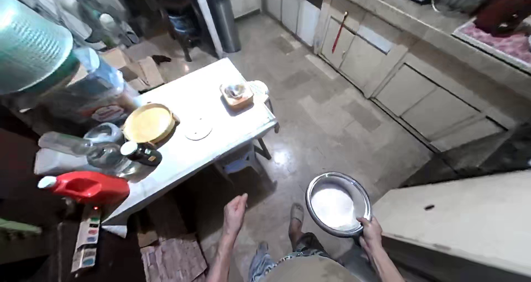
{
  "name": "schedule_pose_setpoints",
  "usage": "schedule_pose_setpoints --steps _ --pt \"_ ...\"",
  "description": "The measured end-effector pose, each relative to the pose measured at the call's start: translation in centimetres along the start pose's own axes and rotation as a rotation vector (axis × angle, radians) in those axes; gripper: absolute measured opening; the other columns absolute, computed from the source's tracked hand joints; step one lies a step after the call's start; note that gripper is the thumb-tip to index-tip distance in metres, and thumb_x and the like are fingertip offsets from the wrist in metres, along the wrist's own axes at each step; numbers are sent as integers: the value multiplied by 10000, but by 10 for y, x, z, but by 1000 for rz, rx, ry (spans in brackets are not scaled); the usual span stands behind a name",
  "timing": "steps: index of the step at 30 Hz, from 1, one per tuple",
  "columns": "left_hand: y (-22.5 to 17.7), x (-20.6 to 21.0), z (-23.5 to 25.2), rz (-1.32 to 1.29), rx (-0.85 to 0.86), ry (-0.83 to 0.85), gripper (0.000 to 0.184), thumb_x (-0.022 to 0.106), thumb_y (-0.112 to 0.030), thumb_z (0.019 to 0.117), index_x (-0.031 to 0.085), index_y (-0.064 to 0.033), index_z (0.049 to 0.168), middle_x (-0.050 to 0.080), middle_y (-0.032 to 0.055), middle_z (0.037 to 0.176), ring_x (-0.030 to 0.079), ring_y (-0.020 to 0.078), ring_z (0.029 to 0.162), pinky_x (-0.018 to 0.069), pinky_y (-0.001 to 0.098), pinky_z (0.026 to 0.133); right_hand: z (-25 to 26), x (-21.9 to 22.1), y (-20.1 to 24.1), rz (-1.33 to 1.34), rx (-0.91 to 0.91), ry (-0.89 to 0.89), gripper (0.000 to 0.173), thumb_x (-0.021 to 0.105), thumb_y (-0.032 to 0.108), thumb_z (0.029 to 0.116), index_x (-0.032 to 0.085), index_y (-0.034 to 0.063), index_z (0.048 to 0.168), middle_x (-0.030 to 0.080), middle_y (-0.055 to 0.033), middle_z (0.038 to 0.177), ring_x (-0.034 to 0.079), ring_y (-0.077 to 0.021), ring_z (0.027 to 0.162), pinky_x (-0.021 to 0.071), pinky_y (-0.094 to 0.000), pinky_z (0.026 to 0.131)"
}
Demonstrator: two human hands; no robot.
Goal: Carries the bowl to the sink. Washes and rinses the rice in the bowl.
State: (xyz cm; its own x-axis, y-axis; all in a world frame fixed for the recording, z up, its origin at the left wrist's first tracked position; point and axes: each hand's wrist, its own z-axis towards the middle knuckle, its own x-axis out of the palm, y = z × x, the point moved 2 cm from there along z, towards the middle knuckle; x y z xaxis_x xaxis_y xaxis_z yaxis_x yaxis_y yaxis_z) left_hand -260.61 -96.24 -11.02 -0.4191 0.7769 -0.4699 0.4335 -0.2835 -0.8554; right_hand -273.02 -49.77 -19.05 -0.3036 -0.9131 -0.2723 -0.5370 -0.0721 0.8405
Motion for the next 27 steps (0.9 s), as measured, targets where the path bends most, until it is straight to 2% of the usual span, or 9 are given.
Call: schedule_pose_setpoints --steps 2,3,7,12,15,20,22,25,27 --pt "-7 27 20 -56 -41 39 247 537 -196 1056 709 -25 1101 708 64 930 640 104 786 544 321 761 39 37 35 35 16 35 475 646 -40 865 580 -8 1335 653 -234 1166 673 -313 959 578 -524 786" --pt "-11 41 32 -72 -65 69 245 523 -165 1056 704 -42 1168 717 63 968 645 103 799 547 319 771 57 52 55 47 16 56 490 638 -36 875 571 2 1358 653 -228 1183 676 -303 965 583 -511 788" --pt "-40 83 108 -152 -129 147 292 461 -156 1071 691 -56 1219 638 19 749 547 98 585 493 285 573 133 110 136 83 -5 139 488 611 -28 892 544 11 1374 653 -206 1191 683 -262 966 596 -456 795" --pt "-123 127 275 -207 -179 228 323 423 -184 1100 643 -32 1280 613 47 647 521 129 442 471 294 415 234 172 231 170 -18 107 501 606 -37 887 543 6 1382 670 -195 1160 702 -240 907 613 -426 730" --pt "-174 169 404 -151 -131 296 324 447 -216 1096 676 -39 1241 594 32 650 504 113 482 471 302 480 287 200 282 195 -5 53 579 577 -40 917 461 31 1479 615 -192 1304 675 -225 1033 599 -413 836" --pt "-334 245 626 -23 169 481 361 442 -276 1093 714 -39 1107 649 42 832 572 101 683 516 316 697 361 236 369 222 -19 -137 573 564 -57 887 477 47 1443 614 -158 1264 667 -198 1001 603 -403 797" --pt "-398 265 699 20 281 500 408 432 -319 1096 712 -24 1055 664 87 857 610 162 752 530 392 770 395 252 396 228 -18 -206 558 589 -52 869 514 53 1412 625 -150 1250 666 -208 997 599 -420 800" --pt "-456 282 794 33 413 403 454 430 -370 1098 624 -30 870 552 95 686 558 230 624 498 453 624 445 286 434 246 30 -254 525 594 -27 872 509 57 1384 618 -138 1200 649 -201 969 588 -417 780" --pt "-463 279 860 70 430 288 443 437 -361 1097 595 -47 827 518 98 635 530 246 564 463 453 553 485 320 462 246 68 -253 516 585 -5 888 480 65 1388 597 -130 1183 637 -194 954 582 -406 765"
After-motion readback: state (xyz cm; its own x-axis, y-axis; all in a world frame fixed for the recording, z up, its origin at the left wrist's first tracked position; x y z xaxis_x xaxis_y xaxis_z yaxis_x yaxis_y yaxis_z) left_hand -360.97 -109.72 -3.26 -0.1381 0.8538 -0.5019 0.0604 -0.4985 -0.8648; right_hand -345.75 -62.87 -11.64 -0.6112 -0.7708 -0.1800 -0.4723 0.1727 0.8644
